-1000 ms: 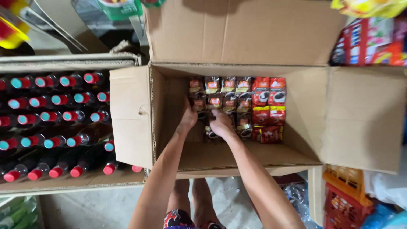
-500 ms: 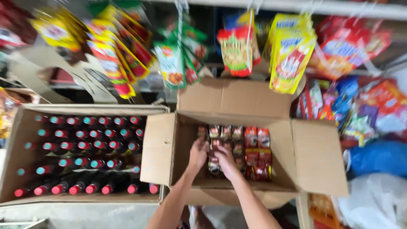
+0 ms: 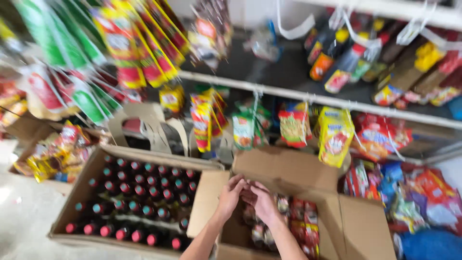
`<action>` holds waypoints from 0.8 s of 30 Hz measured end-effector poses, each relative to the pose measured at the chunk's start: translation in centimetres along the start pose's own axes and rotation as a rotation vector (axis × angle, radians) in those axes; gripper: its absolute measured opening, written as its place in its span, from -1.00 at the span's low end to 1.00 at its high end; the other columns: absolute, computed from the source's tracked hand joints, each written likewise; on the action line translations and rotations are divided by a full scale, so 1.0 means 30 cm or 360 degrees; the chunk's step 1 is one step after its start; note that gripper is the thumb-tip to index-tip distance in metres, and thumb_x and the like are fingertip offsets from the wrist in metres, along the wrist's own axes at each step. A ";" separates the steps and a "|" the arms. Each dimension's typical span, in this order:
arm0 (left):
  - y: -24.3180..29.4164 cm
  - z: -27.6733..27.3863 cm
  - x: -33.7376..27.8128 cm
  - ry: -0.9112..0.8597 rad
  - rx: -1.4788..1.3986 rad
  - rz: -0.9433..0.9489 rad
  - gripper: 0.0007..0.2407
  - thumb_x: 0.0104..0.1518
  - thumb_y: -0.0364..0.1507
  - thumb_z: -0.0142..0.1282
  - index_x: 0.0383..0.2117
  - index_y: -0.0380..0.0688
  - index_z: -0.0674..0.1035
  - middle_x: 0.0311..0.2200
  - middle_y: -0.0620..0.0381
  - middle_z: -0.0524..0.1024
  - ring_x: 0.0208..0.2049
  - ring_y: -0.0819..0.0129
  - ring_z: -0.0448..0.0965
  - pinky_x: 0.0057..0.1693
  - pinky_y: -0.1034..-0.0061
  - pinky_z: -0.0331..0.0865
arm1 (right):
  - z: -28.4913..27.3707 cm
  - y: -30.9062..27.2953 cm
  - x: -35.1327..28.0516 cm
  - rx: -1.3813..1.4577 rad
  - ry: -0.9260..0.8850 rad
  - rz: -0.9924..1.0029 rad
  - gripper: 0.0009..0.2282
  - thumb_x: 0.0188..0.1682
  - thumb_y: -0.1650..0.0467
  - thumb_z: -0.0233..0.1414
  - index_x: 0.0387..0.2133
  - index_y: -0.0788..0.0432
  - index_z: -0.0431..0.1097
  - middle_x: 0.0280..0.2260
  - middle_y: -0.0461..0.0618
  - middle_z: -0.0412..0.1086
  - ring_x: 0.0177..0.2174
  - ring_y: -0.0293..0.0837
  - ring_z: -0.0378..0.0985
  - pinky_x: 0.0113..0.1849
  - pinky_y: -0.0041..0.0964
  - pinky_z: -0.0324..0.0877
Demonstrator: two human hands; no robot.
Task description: The recorder organizes coffee packets into a cardboard box and onto a shelf in a small grocery store.
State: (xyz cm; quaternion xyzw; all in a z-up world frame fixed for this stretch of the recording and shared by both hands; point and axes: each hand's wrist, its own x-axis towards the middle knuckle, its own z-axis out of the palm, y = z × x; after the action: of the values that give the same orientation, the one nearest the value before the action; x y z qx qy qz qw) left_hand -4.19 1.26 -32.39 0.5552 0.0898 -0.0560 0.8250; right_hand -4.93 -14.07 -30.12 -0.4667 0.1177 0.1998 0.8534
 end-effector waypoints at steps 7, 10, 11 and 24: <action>0.477 -0.061 0.132 -0.0100 0.0017 0.0264 -0.61 0.23 -0.35 0.11 0.14 -0.29 0.51 -0.05 0.07 0.62 -0.03 0.38 0.58 0.10 0.49 0.44 | 0.371 -0.262 0.124 0.0114 -0.0303 -0.0243 -0.77 0.05 0.43 -0.01 -0.06 0.20 0.44 -0.20 0.03 0.55 -0.17 -0.05 0.60 -0.06 -0.07 0.46; 0.661 -0.073 0.156 -0.0208 0.0052 0.0483 -0.63 0.29 -0.33 0.08 0.14 -0.32 0.53 -0.02 0.05 0.61 0.01 0.40 0.55 0.14 0.53 0.39 | 0.523 -0.377 0.117 0.0037 -0.0305 -0.0377 -0.76 0.06 0.42 0.00 -0.04 0.22 0.43 -0.20 0.01 0.53 -0.18 -0.05 0.58 -0.10 -0.06 0.47; 0.751 -0.068 0.148 -0.0225 0.0006 0.0451 -0.63 0.27 -0.33 0.08 0.15 -0.27 0.51 -0.01 0.09 0.59 0.00 0.42 0.55 0.10 0.52 0.41 | 0.580 -0.424 0.117 -0.0012 -0.0323 -0.0430 -0.75 0.06 0.42 -0.01 -0.02 0.21 0.43 -0.19 0.01 0.52 -0.19 -0.06 0.58 -0.12 -0.08 0.46; 1.502 -0.063 0.172 0.0071 0.0581 0.1694 -0.65 0.21 -0.58 0.09 0.15 -0.24 0.46 0.03 -0.03 0.45 0.04 0.21 0.52 0.05 0.43 0.46 | 1.057 -0.855 0.185 -0.0555 -0.0135 -0.1264 -0.73 0.05 0.48 0.03 0.03 0.24 0.40 -0.12 0.00 0.41 -0.18 -0.15 0.52 -0.17 -0.20 0.51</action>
State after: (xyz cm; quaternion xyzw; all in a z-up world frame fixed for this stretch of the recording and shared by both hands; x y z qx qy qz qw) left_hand 9.35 20.04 6.66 0.6586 -0.1964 0.3651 0.6280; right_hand 12.06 1.54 3.97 -0.6043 -0.1417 -0.1080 0.7766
